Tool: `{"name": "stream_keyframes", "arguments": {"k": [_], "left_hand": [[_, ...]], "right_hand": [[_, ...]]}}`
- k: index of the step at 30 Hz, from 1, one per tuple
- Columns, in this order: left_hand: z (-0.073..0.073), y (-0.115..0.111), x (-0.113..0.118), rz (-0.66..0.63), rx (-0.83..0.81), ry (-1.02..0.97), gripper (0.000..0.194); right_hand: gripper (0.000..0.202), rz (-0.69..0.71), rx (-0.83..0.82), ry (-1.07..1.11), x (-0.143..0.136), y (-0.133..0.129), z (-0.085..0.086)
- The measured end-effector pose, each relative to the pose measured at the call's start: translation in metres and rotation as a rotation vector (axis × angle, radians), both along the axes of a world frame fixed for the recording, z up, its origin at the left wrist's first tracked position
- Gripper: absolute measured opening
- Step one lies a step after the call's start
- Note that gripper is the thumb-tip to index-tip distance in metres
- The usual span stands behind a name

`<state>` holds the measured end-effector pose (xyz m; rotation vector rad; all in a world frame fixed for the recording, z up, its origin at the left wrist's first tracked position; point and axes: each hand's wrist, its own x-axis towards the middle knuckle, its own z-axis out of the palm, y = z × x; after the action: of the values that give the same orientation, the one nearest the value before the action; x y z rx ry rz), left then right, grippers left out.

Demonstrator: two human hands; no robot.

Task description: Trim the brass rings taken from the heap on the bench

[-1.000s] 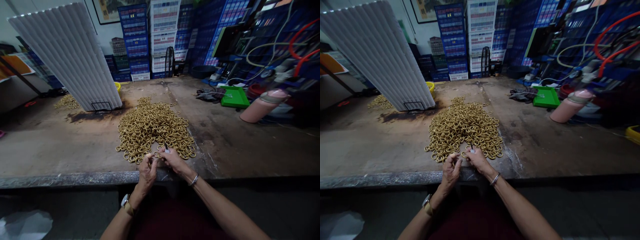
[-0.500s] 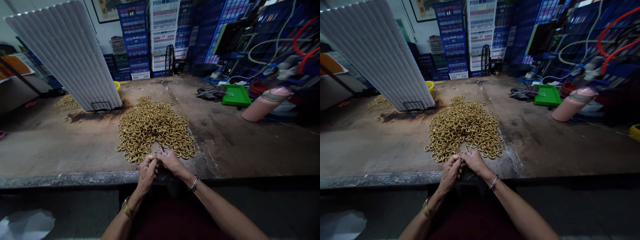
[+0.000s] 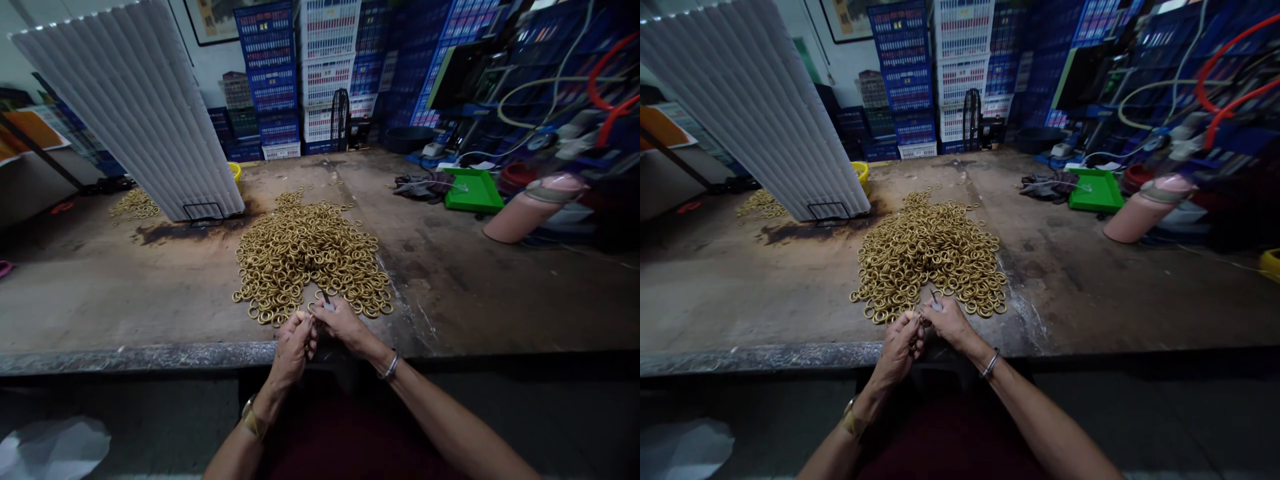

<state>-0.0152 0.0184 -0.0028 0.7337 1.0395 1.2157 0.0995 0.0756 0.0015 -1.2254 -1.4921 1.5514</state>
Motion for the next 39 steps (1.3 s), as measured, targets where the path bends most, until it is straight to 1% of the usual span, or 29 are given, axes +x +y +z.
{"name": "stream_keyframes", "arguments": {"k": [2, 4, 5, 8, 9, 11, 14, 18, 21, 23, 26, 28, 30, 32, 35, 39], "left_hand": [[0.001, 0.0, 0.0, 0.008, -0.009, 0.02, 0.029], [0.0, 0.001, 0.0, 0.028, -0.023, 0.052, 0.031], [0.0, 0.001, 0.0, 0.039, -0.026, 0.069, 0.031], [-0.003, 0.002, 0.0, 0.056, -0.017, 0.117, 0.033], [-0.004, 0.002, -0.001, 0.055, -0.012, 0.134, 0.034], [-0.005, 0.002, -0.001, 0.054, 0.0, 0.166, 0.033], [-0.004, 0.002, -0.002, 0.06, 0.018, 0.205, 0.032], [-0.006, 0.003, -0.003, 0.067, 0.019, 0.217, 0.032], [-0.006, 0.0, -0.004, 0.058, 0.013, 0.192, 0.032], [-0.002, -0.005, -0.005, 0.041, 0.012, 0.135, 0.03], [0.006, -0.012, -0.008, 0.004, 0.001, -0.043, 0.026], [0.01, -0.014, -0.012, 0.003, -0.028, -0.174, 0.025], [0.01, -0.012, -0.016, 0.028, -0.076, -0.264, 0.027], [0.007, -0.01, -0.019, 0.058, -0.114, -0.306, 0.028], [0.002, -0.008, -0.023, 0.088, -0.127, -0.323, 0.026], [-0.001, -0.008, -0.026, 0.063, -0.117, -0.384, 0.02]], "right_hand": [[0.02, -0.049, 0.087, -0.061, 0.001, 0.001, -0.001], [0.018, -0.092, 0.228, -0.18, 0.002, 0.001, -0.002], [0.018, -0.08, 0.307, -0.249, 0.003, 0.0, -0.003], [0.015, 0.073, 0.507, -0.435, 0.006, -0.005, -0.005], [0.013, 0.127, 0.546, -0.488, 0.007, -0.007, -0.005], [0.011, 0.184, 0.584, -0.586, 0.007, -0.011, -0.006], [0.013, 0.208, 0.602, -0.682, 0.007, -0.013, -0.004], [0.015, 0.244, 0.604, -0.757, 0.004, -0.013, -0.002], [0.018, 0.265, 0.578, -0.852, 0.003, -0.01, -0.006], [0.023, 0.242, 0.554, -0.921, 0.006, -0.004, -0.01], [0.03, 0.142, 0.513, -1.013, 0.013, 0.007, -0.014], [0.027, 0.078, 0.502, -1.023, 0.016, 0.013, -0.014], [0.024, 0.043, 0.51, -0.976, 0.014, 0.016, -0.012], [0.023, 0.031, 0.514, -0.93, 0.009, 0.016, -0.012], [0.025, 0.057, 0.521, -0.944, 0.0, 0.015, -0.013], [0.023, 0.096, 0.543, -0.979, -0.007, 0.014, -0.015]]}}
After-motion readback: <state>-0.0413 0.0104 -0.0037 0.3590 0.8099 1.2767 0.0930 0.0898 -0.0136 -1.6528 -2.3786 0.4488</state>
